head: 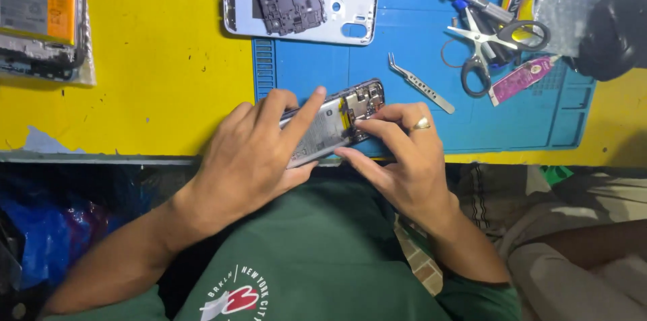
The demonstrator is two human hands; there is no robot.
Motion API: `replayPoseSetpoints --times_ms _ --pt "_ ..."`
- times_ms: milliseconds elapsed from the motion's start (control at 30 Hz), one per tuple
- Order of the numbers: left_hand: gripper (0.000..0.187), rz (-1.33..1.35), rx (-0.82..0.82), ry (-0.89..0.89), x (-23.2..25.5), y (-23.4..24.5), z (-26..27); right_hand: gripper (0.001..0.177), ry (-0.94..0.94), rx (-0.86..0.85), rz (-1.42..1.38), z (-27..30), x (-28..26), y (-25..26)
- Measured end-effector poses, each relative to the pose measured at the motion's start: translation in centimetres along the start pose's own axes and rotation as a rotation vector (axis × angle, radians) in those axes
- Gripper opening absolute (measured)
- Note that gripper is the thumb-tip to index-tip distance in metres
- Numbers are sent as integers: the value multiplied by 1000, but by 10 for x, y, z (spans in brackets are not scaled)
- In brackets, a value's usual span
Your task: The person disassembles a smartphone by removing the back cover and using a screwdriver to unscrew internal components. They then use tweezers to carefully lift and disconnect the battery and other internal parts from the device's frame.
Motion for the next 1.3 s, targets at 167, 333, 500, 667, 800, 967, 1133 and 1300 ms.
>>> replayPoseSetpoints --times_ms 167,333,500,667,800,967,1133,1300 --pt "101 -108 51 -54 5 8 0 39 31 90 80 -21 -4 2" --pt "95 -121 68 -88 3 19 -3 45 -108 67 -28 -29 6 9" --pt "94 -144 146 -158 -2 33 -6 50 -351 89 -515 -22 39 14" --pt "89 86 199 -132 -1 39 -7 52 -601 -13 -1013 -19 48 1" --pt "113 401 28 -43 -8 41 -12 48 -597 -61 -940 -20 45 16" --pt "103 1932 -863 345 22 -21 -6 42 -506 -379 -817 -27 11 15" --pt "86 2347 -722 370 48 -52 -3 53 -252 -250 -463 -35 2 22" --pt "78 2588 -549 513 51 -63 0 56 21 -27 -105 -18 -15 19"
Point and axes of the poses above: each hand's wrist, its own z-axis away from the middle knuckle, its own y-axis out of the back of the hand, x = y × z, the point moved 6 cm from there along -z, towards the middle knuckle, and after that the axes turned 4 degrees about -z, right-handed, at the moved point
